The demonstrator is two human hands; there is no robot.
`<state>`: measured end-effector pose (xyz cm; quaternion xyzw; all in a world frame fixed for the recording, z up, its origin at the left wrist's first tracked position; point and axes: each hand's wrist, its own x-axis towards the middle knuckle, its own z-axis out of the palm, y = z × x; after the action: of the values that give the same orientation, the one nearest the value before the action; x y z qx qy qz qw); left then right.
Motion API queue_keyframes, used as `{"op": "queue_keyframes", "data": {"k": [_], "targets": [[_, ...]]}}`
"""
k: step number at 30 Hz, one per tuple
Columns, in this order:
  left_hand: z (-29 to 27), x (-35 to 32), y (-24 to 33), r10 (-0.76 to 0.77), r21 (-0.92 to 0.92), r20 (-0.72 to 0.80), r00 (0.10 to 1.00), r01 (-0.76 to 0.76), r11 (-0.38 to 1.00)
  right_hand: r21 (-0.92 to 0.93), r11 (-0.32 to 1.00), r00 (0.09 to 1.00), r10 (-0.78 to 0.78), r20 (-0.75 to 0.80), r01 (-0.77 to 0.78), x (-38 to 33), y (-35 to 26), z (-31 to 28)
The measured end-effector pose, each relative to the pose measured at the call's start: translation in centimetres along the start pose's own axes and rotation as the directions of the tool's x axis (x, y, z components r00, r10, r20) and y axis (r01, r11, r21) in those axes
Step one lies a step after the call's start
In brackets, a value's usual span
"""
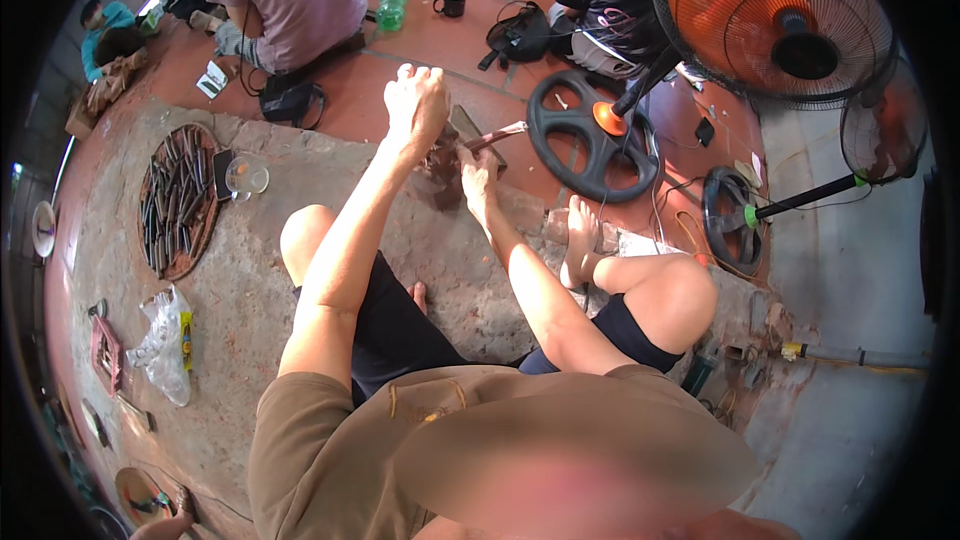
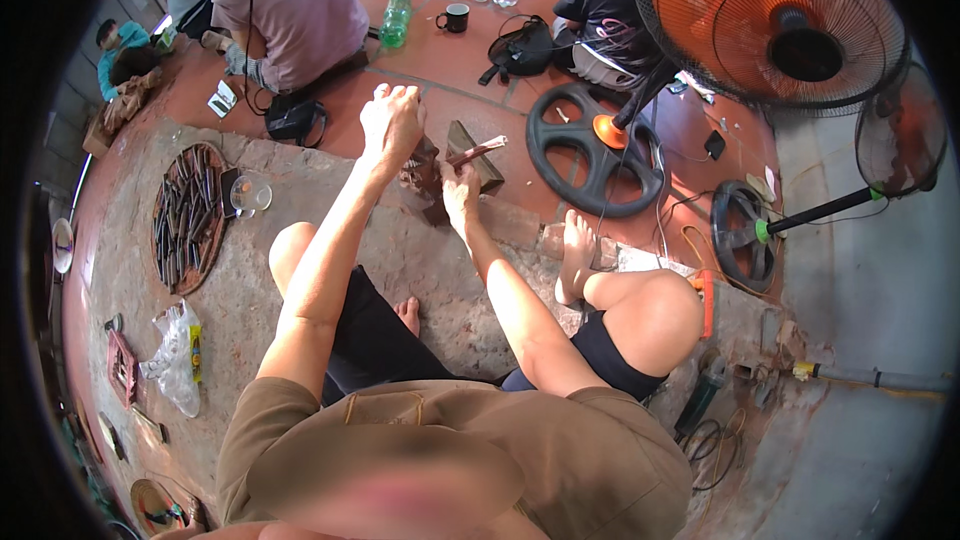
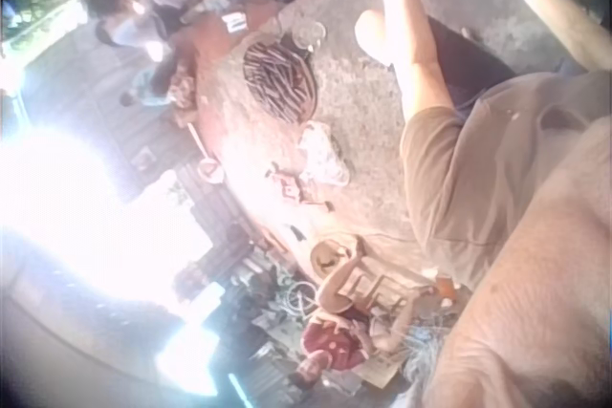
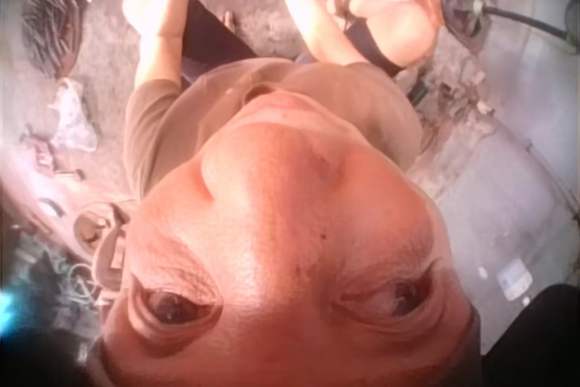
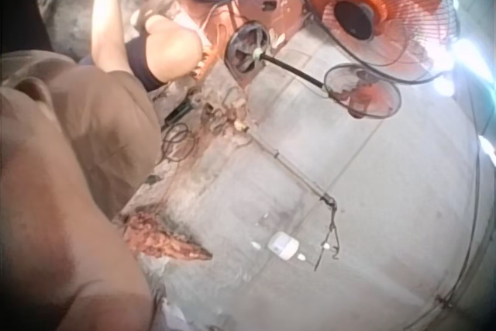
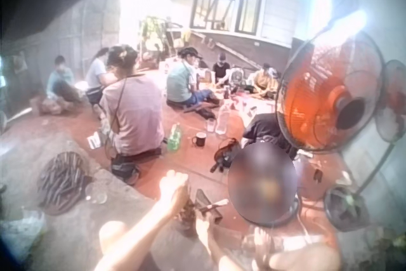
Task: The person sits on the floor and sharpens a metal rod using a file, holding the rod with one hand and filing with the other. The person occasionally pauses to inspect the rod and adjust their grip.
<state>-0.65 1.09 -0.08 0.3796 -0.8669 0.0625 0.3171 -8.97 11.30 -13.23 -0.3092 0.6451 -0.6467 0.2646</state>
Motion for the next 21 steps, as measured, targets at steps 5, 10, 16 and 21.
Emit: {"op": "queue_keyframes", "data": {"k": [5, 10, 16, 21], "targets": [[0.3, 0.2, 0.5, 0.005, -0.014, 0.009, 1.0, -0.005, 1.0, -0.02, 0.999, 0.993, -0.05, -0.105, 0.048, -1.2, 3.9, 0.6], [0.0, 0.1, 0.4, 0.027, -0.03, -0.016, 1.0, -0.027, 0.999, 0.169, 0.983, 0.975, -0.027, -0.22, 0.065, -0.3, 2.1, 1.1], [0.2, 0.1, 0.7, 0.046, -0.02, -0.049, 0.998, -0.047, 0.999, -0.043, 0.997, 0.977, -0.069, -0.2, 0.062, 1.2, 1.8, 0.7], [0.9, 0.2, -0.2, 0.074, 0.048, -0.081, 0.994, -0.07, 0.996, -0.201, 0.895, 0.868, -0.439, -0.233, 0.399, -0.7, 0.6, 1.3]]}}
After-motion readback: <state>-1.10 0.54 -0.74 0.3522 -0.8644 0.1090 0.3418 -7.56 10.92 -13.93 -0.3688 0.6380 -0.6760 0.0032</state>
